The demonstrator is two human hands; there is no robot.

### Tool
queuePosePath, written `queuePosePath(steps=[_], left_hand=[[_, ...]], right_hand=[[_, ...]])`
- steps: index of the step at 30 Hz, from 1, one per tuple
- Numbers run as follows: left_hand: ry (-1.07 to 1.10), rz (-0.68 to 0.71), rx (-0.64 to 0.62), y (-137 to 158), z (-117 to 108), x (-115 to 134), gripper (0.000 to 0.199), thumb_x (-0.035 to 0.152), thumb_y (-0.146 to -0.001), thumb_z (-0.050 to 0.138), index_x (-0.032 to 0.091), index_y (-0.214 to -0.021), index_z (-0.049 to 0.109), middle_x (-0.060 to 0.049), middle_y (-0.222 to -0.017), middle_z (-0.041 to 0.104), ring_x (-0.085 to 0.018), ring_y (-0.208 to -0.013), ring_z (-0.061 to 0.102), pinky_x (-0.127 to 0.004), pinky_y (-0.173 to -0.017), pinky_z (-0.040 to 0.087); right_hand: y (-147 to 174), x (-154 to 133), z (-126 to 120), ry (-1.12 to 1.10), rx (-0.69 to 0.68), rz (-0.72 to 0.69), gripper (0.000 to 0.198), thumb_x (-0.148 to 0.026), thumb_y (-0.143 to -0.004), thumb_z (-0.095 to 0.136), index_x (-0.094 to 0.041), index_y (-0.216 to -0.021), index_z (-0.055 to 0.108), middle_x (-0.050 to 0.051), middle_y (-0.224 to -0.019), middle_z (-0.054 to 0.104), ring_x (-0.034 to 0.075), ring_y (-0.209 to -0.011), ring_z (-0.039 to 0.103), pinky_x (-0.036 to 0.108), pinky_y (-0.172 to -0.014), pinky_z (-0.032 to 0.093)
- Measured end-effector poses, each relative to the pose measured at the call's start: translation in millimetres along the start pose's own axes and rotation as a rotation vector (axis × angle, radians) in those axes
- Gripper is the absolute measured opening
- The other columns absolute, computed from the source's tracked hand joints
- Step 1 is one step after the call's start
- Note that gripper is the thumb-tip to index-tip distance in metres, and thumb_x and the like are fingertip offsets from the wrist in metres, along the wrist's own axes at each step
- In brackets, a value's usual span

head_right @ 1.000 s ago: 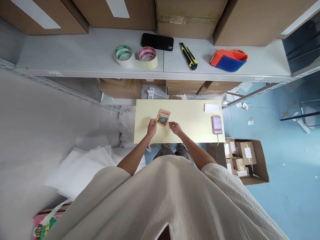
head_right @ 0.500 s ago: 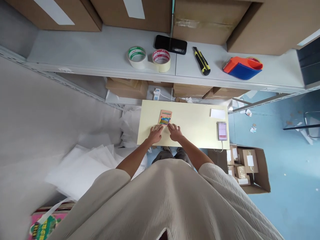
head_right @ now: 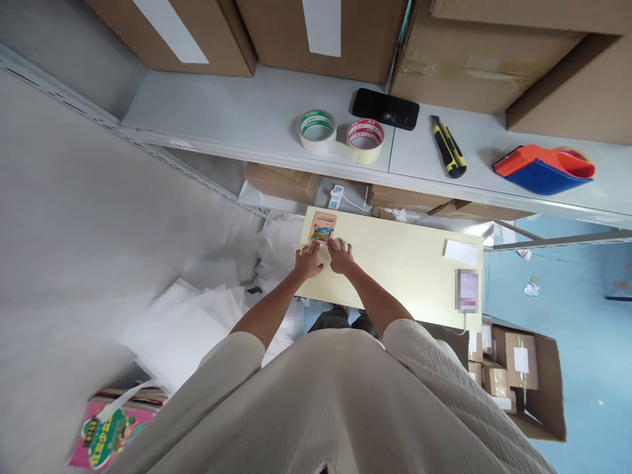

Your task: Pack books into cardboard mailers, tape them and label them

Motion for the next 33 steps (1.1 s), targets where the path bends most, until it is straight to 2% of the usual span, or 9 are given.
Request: queuePosePath(steps=[5,10,13,16,22,24,27,30,33], left_hand=[[0.04,-0.008,0.023,-15.5,-5.9,-13.4,0.115,0.038,-0.093,0.08,0.024,-0.188,0.016,-0.021,-0.194,0.017,-0.048,-0.167,0.04,-0.064,-0.133,0.032],[0.164,0.045,0.099,-15.9,-5.6,-15.0,0.111,0.038,-0.093,0.081,0.025,-0.186,0.022,-0.023,-0.193,0.02,-0.05,-0.167,0.04,-0.068,-0.133,0.032],[0.169,0.065,0.114,-14.8,-3.9,-14.7,0.108,0.04,-0.095,0.079,0.024,-0.186,0.022,-0.024,-0.193,0.019,-0.052,-0.167,0.04,-0.07,-0.132,0.033],[0.16,0.065,0.122,-14.7,-4.5,-14.9,0.106,0.038,-0.094,0.078,0.024,-0.186,0.025,-0.023,-0.194,0.017,-0.052,-0.167,0.039,-0.068,-0.132,0.035],[0.107,0.046,0.174,-2.4,-8.2,-13.2,0.109,0.03,-0.091,0.079,0.022,-0.185,0.025,-0.024,-0.195,0.008,-0.049,-0.163,0.045,-0.064,-0.128,0.044],[0.114,0.051,0.209,6.3,-8.5,-7.1,0.104,0.027,-0.093,0.075,0.019,-0.184,0.028,-0.026,-0.194,0.008,-0.048,-0.163,0.045,-0.063,-0.13,0.043],[0.146,0.067,0.249,17.8,-8.6,11.8,0.099,0.028,-0.096,0.071,0.017,-0.184,0.028,-0.028,-0.193,0.013,-0.047,-0.163,0.047,-0.061,-0.13,0.045],[0.182,0.096,0.297,25.5,-16.3,43.3,0.096,0.028,-0.099,0.067,0.019,-0.185,0.025,-0.026,-0.193,0.015,-0.045,-0.164,0.049,-0.058,-0.129,0.047],[0.227,0.133,0.359,32.2,-31.5,83.1,0.092,0.026,-0.102,0.061,0.018,-0.185,0.023,-0.026,-0.193,0.016,-0.044,-0.165,0.048,-0.058,-0.13,0.048]], right_hand=[[-21.8,-11.0,-12.5,-0.025,-0.001,-0.008,0.102,-0.024,-0.099,0.055,-0.027,-0.19,0.009,0.005,-0.198,0.0,0.041,-0.179,0.009,0.065,-0.139,0.021],[-24.6,-8.5,-13.2,-0.041,0.023,-0.013,0.11,-0.023,-0.096,0.06,-0.031,-0.19,0.001,0.006,-0.197,0.001,0.039,-0.179,0.014,0.062,-0.137,0.023],[-13.8,-1.6,-8.8,-0.049,0.069,-0.048,0.116,-0.024,-0.095,0.062,-0.029,-0.189,-0.006,0.009,-0.197,0.0,0.035,-0.181,0.01,0.058,-0.137,0.022],[3.3,12.8,-1.8,-0.042,0.093,-0.056,0.114,-0.024,-0.095,0.061,-0.024,-0.189,-0.004,0.013,-0.196,0.0,0.033,-0.181,0.01,0.053,-0.138,0.02],[50.1,66.2,-0.7,-0.149,0.078,0.078,0.095,-0.032,-0.106,0.052,-0.022,-0.19,0.007,0.018,-0.195,0.007,0.038,-0.172,0.036,0.053,-0.134,0.031],[73.4,90.7,-15.1,-0.181,0.163,0.128,0.093,-0.033,-0.107,0.051,-0.023,-0.19,0.01,0.019,-0.194,0.016,0.04,-0.167,0.042,0.057,-0.132,0.035],[119.4,132.8,-51.6,-0.212,0.384,0.18,0.084,-0.033,-0.109,0.048,-0.021,-0.188,0.022,0.02,-0.191,0.028,0.041,-0.165,0.042,0.059,-0.13,0.039],[175.1,180.3,-100.1,-0.224,0.63,0.216,0.074,-0.036,-0.111,0.042,-0.017,-0.182,0.036,0.023,-0.187,0.035,0.041,-0.164,0.042,0.059,-0.13,0.04],[235.4,233.9,-160.0,-0.187,0.893,0.291,0.074,-0.038,-0.11,0.041,-0.017,-0.181,0.038,0.026,-0.183,0.04,0.044,-0.163,0.041,0.065,-0.126,0.041]])
Point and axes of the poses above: each hand's wrist, its own y-axis away from the middle knuckle, its own z-axis out of the palm, x = y × z, the point moved 10 cm from there along -y, towards the middle knuckle
